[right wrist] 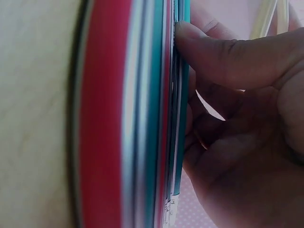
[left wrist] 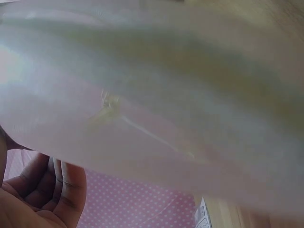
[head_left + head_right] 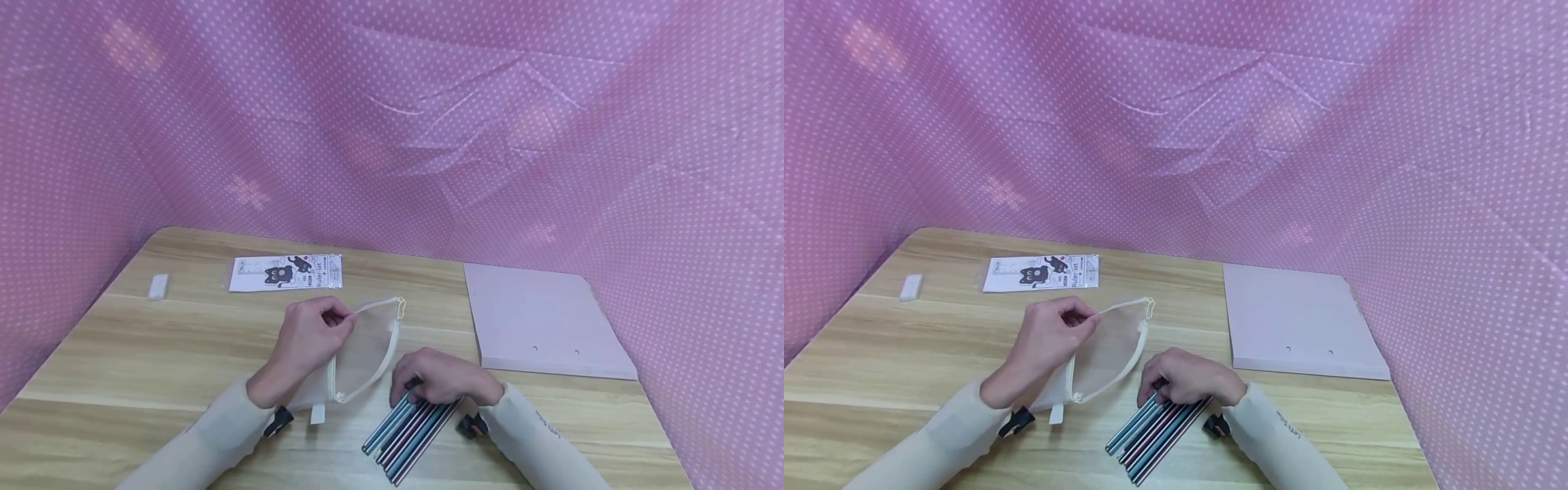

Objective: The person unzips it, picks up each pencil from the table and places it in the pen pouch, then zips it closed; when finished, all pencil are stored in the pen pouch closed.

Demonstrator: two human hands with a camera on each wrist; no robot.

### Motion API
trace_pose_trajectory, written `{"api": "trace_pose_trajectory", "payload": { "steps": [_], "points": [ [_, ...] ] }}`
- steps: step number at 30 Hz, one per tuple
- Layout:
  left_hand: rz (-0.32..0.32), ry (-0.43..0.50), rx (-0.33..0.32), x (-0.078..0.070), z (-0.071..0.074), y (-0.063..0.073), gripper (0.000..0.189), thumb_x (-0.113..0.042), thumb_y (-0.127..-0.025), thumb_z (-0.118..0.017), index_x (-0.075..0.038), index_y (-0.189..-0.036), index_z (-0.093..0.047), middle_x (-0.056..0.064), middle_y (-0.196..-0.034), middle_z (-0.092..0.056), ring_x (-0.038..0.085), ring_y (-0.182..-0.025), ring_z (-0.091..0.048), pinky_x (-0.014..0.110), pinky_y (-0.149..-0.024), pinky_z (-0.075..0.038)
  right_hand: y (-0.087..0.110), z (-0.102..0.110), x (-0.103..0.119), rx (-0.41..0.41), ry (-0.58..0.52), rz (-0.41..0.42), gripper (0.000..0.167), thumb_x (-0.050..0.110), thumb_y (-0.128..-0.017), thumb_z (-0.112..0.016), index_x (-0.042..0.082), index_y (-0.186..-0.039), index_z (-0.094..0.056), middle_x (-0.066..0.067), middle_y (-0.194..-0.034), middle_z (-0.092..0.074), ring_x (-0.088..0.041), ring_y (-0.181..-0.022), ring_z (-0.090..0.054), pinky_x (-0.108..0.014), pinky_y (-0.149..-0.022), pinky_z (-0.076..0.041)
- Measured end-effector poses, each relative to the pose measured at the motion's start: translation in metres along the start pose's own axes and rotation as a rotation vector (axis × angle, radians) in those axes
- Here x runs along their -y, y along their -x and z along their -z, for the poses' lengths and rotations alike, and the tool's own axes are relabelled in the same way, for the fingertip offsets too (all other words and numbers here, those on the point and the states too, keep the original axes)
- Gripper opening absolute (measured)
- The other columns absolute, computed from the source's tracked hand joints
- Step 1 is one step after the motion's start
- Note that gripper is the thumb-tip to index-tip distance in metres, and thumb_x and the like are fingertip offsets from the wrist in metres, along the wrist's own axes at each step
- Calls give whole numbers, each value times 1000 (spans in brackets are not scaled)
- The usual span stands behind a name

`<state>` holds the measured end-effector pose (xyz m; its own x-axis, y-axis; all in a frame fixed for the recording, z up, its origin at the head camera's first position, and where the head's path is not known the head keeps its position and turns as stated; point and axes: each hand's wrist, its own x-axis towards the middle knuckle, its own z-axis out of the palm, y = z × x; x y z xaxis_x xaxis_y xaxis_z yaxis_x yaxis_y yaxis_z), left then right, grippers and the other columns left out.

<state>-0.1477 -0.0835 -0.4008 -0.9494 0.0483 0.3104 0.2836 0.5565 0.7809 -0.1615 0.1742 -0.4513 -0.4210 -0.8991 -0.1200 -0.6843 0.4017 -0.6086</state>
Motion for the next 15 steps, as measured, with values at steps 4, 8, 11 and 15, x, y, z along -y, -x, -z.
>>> {"api": "trace_pose_trajectory", "payload": {
  "steps": [4,8,11,15],
  "points": [
    [13,7,7,0,0,0,4,-14,-81,-80,-13,-79,-76,-1,-69,-71,8,-60,-59,19,-55,-49,1,2,3,-10,-9,1,37,-9,-82,-65,21,-99,-79,13,-101,-75,4,-100,-62,-17,-93,-51],
    [26,12,10,0,0,0,4,-15,-82,-79,-12,-80,-76,-1,-69,-71,8,-60,-60,19,-56,-51,4,5,8,-30,-21,7,33,-4,-84,-69,23,-102,-78,14,-102,-75,3,-99,-63,-17,-91,-52],
    [26,7,8,1,1,0,4,-15,-82,-79,-14,-79,-76,-1,-69,-72,8,-60,-60,20,-56,-51,7,8,15,-41,-40,13,29,0,-87,-70,22,-105,-76,13,-101,-73,2,-95,-62,-16,-86,-53],
    [17,-1,5,2,1,-1,5,-14,-81,-79,-15,-79,-76,-1,-69,-72,8,-59,-60,20,-56,-51,11,13,21,-48,-74,50,24,3,-89,-70,19,-106,-73,8,-98,-71,3,-88,-59,-16,-80,-54]
  ]
}}
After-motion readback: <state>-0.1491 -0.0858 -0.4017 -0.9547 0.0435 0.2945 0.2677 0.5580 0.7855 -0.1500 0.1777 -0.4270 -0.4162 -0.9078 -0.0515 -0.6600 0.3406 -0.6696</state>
